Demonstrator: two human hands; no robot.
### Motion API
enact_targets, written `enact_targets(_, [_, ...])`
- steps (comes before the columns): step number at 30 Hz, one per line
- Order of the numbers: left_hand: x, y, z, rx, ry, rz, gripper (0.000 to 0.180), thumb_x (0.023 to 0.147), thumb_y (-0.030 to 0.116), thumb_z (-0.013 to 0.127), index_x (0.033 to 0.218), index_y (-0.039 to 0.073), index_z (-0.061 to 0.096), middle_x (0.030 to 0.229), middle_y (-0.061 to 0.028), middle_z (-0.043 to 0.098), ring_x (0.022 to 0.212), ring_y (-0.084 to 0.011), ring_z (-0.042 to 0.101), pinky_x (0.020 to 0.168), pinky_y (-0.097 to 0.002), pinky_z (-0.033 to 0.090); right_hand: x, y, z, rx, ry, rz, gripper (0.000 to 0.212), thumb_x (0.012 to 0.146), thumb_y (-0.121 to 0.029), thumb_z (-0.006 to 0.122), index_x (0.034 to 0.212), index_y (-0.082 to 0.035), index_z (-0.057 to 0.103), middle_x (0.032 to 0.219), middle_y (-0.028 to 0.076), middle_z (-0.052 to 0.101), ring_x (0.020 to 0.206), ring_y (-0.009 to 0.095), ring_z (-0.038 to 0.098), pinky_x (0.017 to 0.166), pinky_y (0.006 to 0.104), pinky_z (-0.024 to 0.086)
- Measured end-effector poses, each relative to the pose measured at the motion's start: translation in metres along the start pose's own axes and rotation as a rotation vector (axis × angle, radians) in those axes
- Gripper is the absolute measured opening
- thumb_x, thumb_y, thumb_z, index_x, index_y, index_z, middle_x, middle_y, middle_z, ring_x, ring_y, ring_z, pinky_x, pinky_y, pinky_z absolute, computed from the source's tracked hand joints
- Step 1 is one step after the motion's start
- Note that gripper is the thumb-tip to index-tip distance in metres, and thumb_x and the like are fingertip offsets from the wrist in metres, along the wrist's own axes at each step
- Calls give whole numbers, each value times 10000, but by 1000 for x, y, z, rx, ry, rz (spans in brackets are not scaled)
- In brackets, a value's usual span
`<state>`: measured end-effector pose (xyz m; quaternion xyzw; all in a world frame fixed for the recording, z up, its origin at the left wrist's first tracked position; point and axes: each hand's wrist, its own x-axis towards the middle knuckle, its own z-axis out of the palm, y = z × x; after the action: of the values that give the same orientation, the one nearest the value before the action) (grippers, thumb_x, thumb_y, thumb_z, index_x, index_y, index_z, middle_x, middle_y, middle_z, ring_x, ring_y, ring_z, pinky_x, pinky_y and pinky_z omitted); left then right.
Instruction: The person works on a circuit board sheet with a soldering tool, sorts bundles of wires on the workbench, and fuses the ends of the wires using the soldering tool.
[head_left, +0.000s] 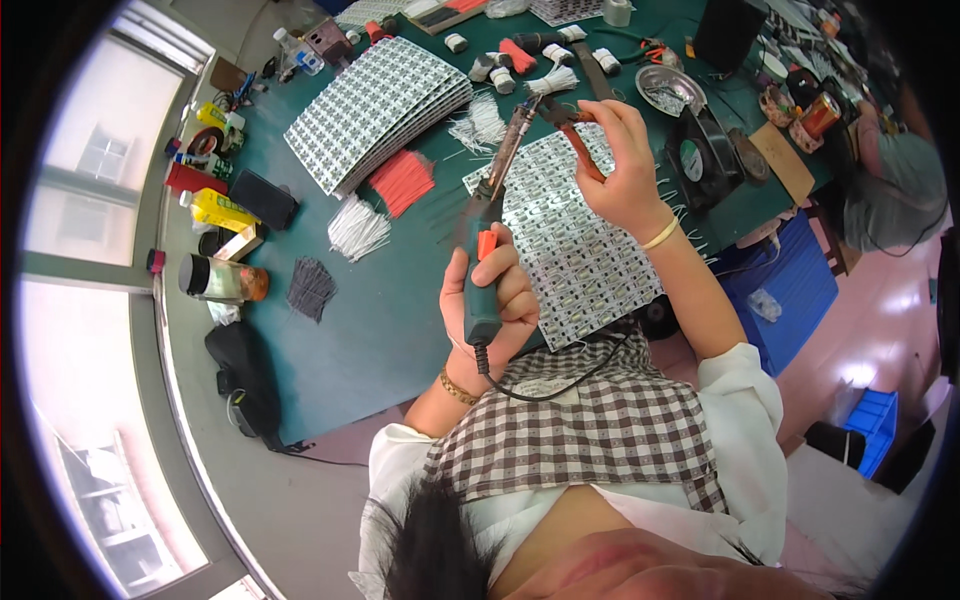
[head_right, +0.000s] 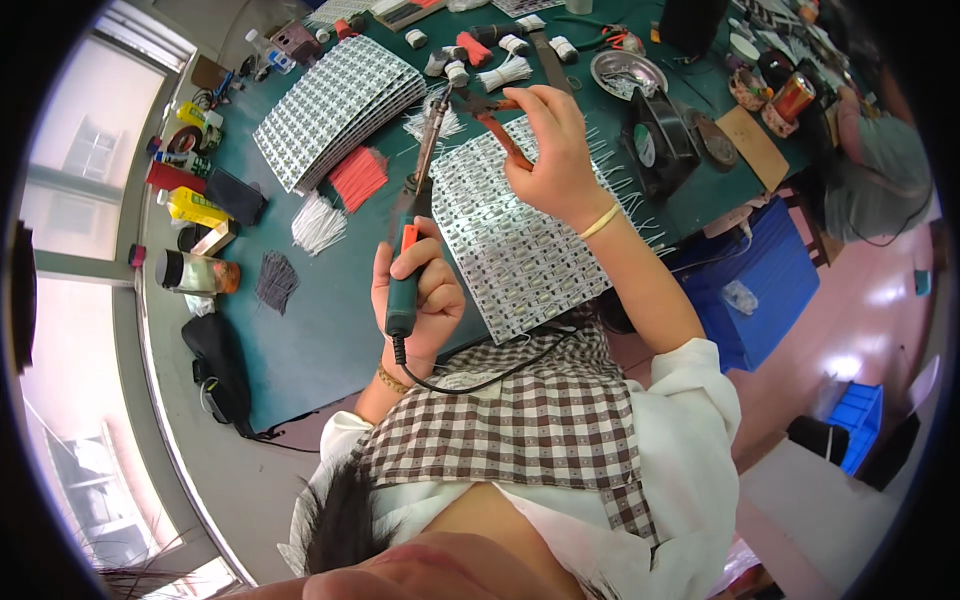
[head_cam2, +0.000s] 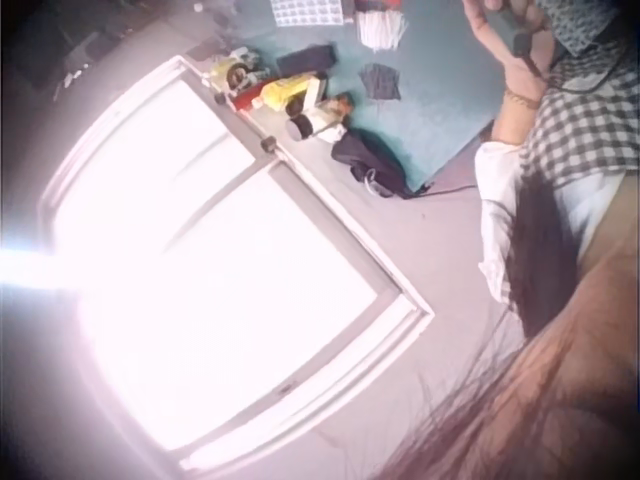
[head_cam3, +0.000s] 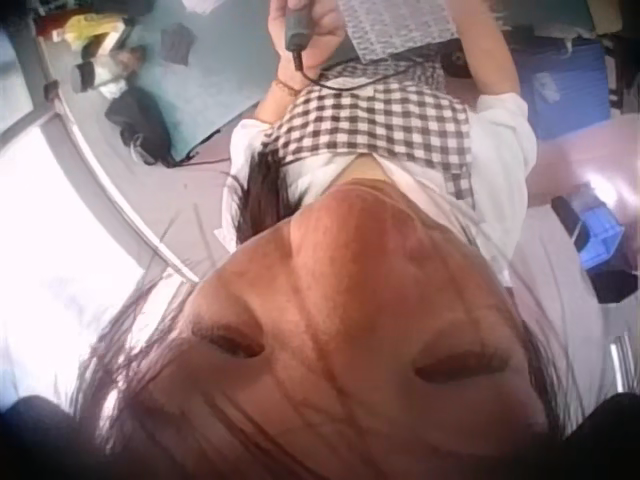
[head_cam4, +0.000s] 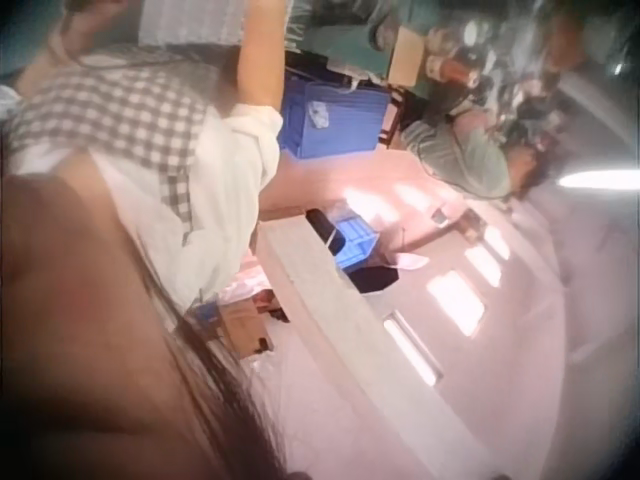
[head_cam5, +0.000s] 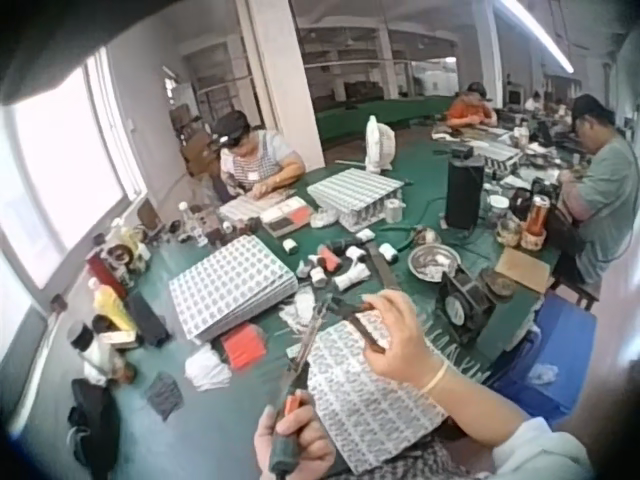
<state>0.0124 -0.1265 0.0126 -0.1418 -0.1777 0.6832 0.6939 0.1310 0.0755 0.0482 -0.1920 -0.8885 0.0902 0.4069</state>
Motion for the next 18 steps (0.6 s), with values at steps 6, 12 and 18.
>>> enact_targets(6, [-2,-10,-10,-64,52,-49,393,937,296,588,1228,51,485,704,53,533,479,-72,277,444,-243,231,-2,4,2,-2,28,-13,634,644,8,671,1260,3,521,1152,171,535,1060,341,520,937,417,413])
enact_targets(12, [-3,-16,-22,-241,37,-152,470,949,297,583,1286,1,440,713,46,535,483,-67,281,437,-243,224,2,7,-11,-12,7,-86,611,629,-5,664,1228,4,546,1109,162,561,997,337,545,862,399,449])
enact_targets(18, [-5,-13,-25,-180,94,-168,479,970,353,538,1306,23,451,758,42,488,521,-80,287,477,-247,240,9,5,-29,-59,-72,-123,519,616,-4,656,1128,-10,570,1052,142,580,967,335,553,824,404,456])
